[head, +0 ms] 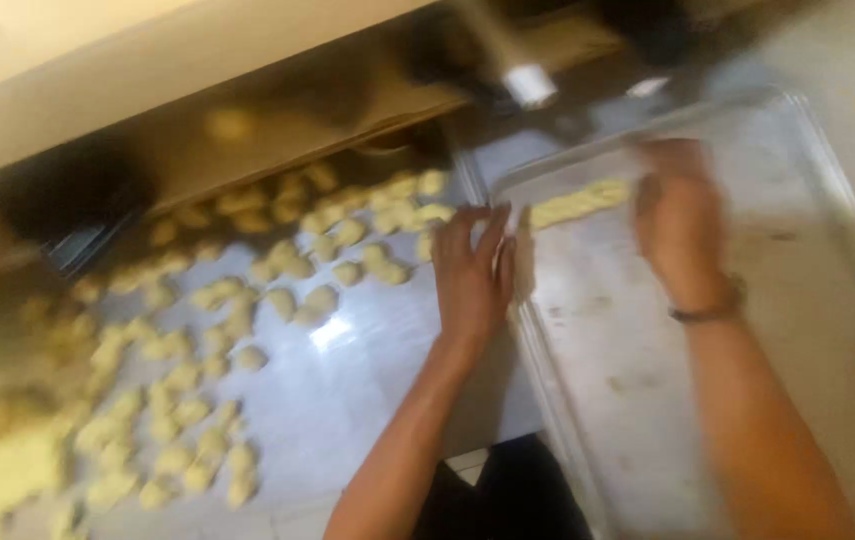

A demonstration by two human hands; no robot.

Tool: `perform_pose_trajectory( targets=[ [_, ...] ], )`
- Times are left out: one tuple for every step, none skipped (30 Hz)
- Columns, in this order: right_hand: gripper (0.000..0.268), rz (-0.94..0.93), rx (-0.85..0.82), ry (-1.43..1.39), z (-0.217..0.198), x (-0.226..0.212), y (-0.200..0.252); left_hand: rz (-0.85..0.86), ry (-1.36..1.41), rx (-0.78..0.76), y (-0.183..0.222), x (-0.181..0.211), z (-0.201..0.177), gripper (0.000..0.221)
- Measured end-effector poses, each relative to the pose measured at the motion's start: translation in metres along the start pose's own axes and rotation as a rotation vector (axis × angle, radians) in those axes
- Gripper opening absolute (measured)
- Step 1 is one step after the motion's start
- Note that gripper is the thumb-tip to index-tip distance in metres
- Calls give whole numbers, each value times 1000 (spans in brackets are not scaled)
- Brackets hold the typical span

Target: Braiding individual dough strands into braided loaves and placing them on a baking tray.

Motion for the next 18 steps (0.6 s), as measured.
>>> perform_pose_trajectory(
  targets=[
    [39,39,79,-49,-21,-23,0,-75,84,18,22,-14,-14,42],
    [32,84,151,-101,-41,-46,1,-152,171,33,45,-28,-28,40],
    [32,62,143,-127,-35,-83,1,-169,144,49,82,-44,-43,40],
    [27,160,63,-284,-29,-109,3,-261,132,-58,119,-59,-46,39],
    [23,256,-25,-440,-24,-136,7,-355,122,-166,157,-72,-49,38],
    [23,241,-25,-444,6,-161,12,-358,118,-152,177,-68,-64,38],
    [27,65,-55,-382,35,-193,16,-276,135,-187,195,-60,-75,38],
    [33,-99,-86,-313,64,-224,25,-192,158,-233,215,-50,-86,38],
    [33,-101,-87,-308,71,-245,23,-193,162,-231,222,-50,-99,38],
    [39,-142,-25,-327,74,-264,23,-273,220,-257,229,-52,-108,40],
    [44,-183,37,-345,76,-281,23,-352,278,-284,237,-53,-116,42],
    [44,-166,49,-323,75,-285,35,-332,294,-298,248,-60,-124,42],
    [37,-69,-130,-271,84,-285,46,-360,259,-252,259,-70,-134,41],
    [31,37,-303,-212,91,-280,58,-383,232,-208,268,-79,-140,41],
    [31,63,-287,-186,77,-281,92,-356,258,-224,274,-86,-151,41],
    [21,86,-318,-209,66,-283,127,-376,229,-163,279,-96,-165,41],
    [11,110,-348,-234,57,-288,161,-397,201,-103,285,-107,-179,42],
    [11,128,-339,-219,65,-289,202,-383,218,-115,285,-113,-183,42]
  ],
)
Point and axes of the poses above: each hand's wrist, its own y-axis away from the middle knuckle, its own z-axis out of the palm, x = y × z, the point moved 5 cm from there along -y, towards the middle knuckle, and after that the axes turned 8 degrees about y, right-handed, at the moved point
